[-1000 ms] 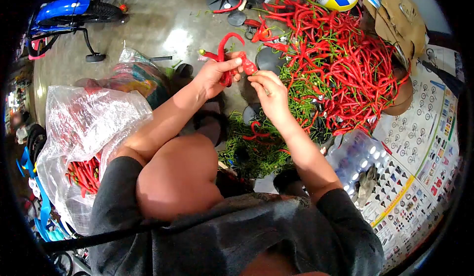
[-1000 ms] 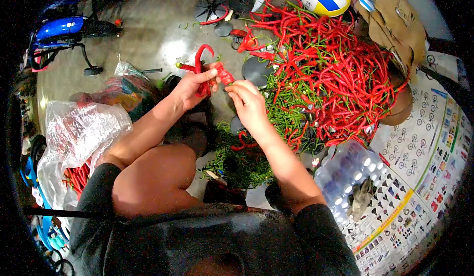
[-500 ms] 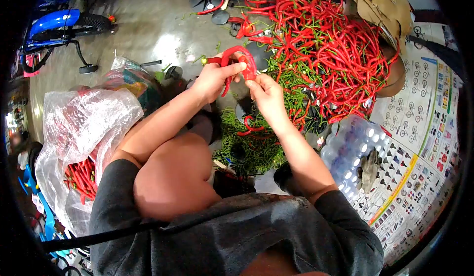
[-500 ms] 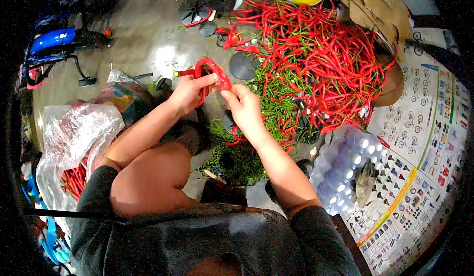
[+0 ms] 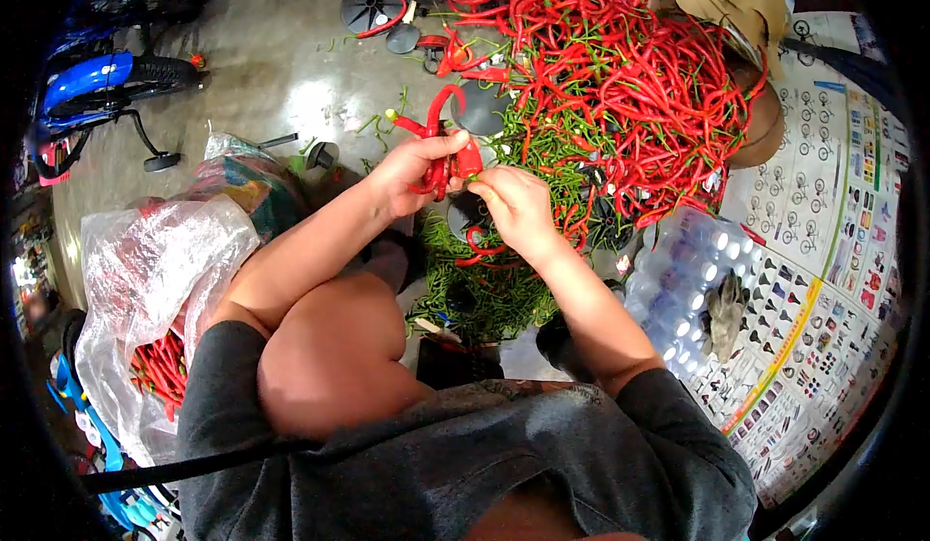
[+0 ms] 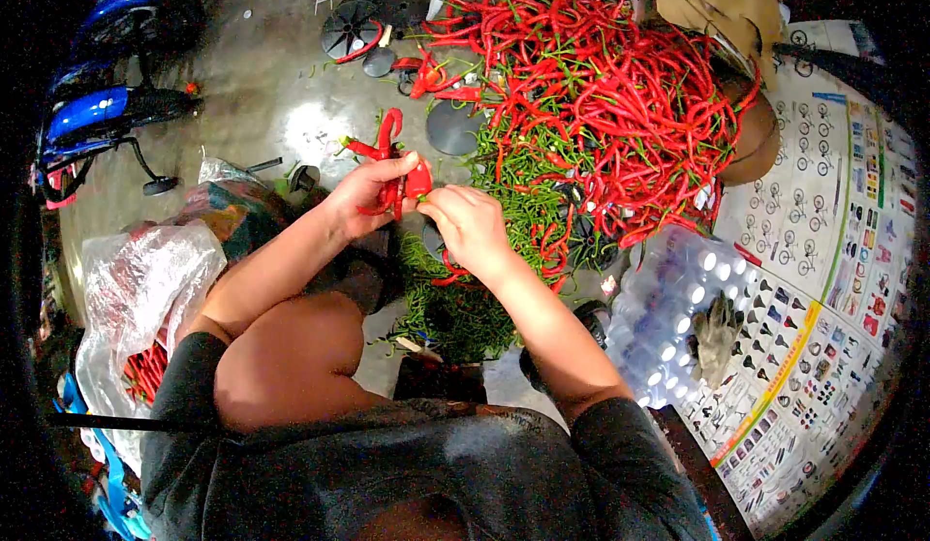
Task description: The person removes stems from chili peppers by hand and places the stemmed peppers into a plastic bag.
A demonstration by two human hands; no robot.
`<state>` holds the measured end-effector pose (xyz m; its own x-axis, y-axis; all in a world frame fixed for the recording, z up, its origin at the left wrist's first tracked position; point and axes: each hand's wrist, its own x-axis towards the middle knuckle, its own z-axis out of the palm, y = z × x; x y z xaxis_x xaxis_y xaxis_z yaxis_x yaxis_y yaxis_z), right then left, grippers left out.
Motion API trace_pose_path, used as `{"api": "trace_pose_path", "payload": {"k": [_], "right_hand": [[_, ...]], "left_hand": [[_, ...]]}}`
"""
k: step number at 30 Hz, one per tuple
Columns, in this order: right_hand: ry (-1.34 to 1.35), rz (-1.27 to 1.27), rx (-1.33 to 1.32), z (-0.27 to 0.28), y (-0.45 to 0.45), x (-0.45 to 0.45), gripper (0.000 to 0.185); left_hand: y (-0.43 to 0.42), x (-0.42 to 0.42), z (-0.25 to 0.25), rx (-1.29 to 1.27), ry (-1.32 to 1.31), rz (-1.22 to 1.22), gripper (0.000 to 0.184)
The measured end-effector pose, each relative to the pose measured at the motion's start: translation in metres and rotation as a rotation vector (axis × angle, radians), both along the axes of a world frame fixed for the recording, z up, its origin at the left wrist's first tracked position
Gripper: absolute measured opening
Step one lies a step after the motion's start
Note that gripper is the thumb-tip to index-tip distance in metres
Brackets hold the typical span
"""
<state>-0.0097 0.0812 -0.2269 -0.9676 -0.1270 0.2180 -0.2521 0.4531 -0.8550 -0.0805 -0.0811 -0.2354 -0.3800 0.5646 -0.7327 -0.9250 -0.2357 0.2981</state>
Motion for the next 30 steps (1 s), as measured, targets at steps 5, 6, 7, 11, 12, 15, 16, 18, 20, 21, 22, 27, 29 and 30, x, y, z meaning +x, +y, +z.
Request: {"api": "trace_pose_path", "payload": {"k": [5, 6, 7, 11, 12, 15, 16, 18, 20, 21, 22, 27, 29, 30], "right_hand": [[-0.421, -0.142, -0.162, 0.005, 0.004, -0.003, 0.011], [-0.356, -0.085, -0.155, 0.003, 0.004, -0.004, 0.011], [-0.292, -0.03, -0.148, 0.001, 0.004, -0.004, 0.011], [-0.192, 0.108, -0.124, 0.0, 0.016, -0.014, 0.01], [-0.183, 0.199, -0.123, 0.002, 0.019, -0.015, 0.01], [-0.162, 0.347, -0.092, 0.009, 0.022, -0.019, 0.01], [-0.195, 0.401, -0.094, 0.009, 0.023, -0.019, 0.01], [-0.354, 0.474, -0.085, 0.009, 0.027, -0.016, 0.013], [-0.416, 0.535, -0.121, -0.01, 0.035, -0.01, 0.015], [-0.477, 0.6, -0.156, -0.025, 0.04, -0.006, 0.017], [-0.497, 0.575, 0.036, -0.04, 0.047, -0.002, 0.02], [-0.512, -0.112, 0.603, -0.076, 0.058, -0.012, 0.031], [-0.548, -0.109, 0.643, -0.101, 0.058, -0.015, 0.035], [-0.534, -0.096, 0.644, -0.109, 0.059, -0.016, 0.033]], "left_hand": [[0.007, -0.002, -0.005, -0.066, -0.013, 0.035, 0.021], [0.009, -0.003, -0.003, -0.073, -0.024, 0.048, 0.02], [0.011, -0.003, -0.002, -0.08, -0.036, 0.06, 0.02], [0.007, -0.007, -0.006, 0.032, -0.083, -0.078, 0.018], [0.005, -0.006, -0.011, 0.081, -0.131, -0.144, 0.019], [0.002, -0.006, -0.015, 0.133, -0.207, -0.25, 0.021], [0.002, -0.006, -0.013, 0.114, -0.211, -0.302, 0.021], [0.0, -0.005, -0.014, 0.135, -0.224, -0.338, 0.021], [-0.001, -0.004, -0.014, 0.112, -0.186, -0.283, 0.019], [-0.001, -0.004, -0.012, 0.089, -0.146, -0.223, 0.017], [-0.004, -0.005, -0.008, 0.017, -0.198, -0.163, 0.016], [-0.008, -0.002, -0.007, 0.194, -0.177, -0.101, 0.015], [-0.009, -0.001, -0.007, 0.029, -0.109, -0.08, 0.013], [-0.008, -0.002, -0.008, 0.027, -0.104, -0.08, 0.013]]}}
